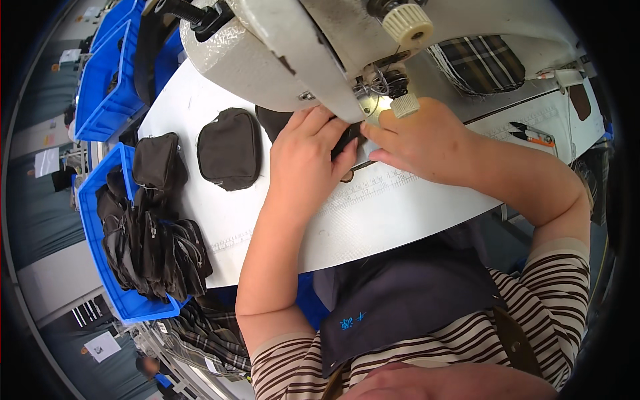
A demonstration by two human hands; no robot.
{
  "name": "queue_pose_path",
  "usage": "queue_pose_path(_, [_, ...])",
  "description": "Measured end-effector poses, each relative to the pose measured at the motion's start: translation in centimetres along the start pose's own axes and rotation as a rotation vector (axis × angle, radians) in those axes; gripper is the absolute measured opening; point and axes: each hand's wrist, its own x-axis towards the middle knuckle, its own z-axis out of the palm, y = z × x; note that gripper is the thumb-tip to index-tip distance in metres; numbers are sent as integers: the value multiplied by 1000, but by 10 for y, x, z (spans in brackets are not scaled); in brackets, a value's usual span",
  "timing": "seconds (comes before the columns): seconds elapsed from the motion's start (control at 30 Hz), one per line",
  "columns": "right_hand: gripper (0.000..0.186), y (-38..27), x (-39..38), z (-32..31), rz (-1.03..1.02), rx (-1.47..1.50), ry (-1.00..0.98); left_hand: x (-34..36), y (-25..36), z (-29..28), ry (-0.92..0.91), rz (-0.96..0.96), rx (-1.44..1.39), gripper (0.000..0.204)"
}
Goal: The recorder is using an industrial sewing machine to assemble small leather or fabric pouches.
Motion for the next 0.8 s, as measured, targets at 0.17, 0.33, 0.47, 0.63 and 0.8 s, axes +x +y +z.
queue_pose_path(0.17, [35,3,2,5,23,1,54,2,-1,-3,-18,-77,-31,39])
queue_pose_path(0.33, [34,4,2,2,-24,-6,38,0,-18,-13,-96,-85,-157,37])
queue_pose_path(0.47, [33,5,1,3,-33,-10,2,6,-20,-7,-100,-134,-225,27])
queue_pose_path(0.63, [31,6,1,5,-74,6,45,8,-16,-3,-57,-184,-177,20])
queue_pose_path(0.8, [32,5,2,3,-65,29,-3,6,-19,1,11,-132,-137,18])
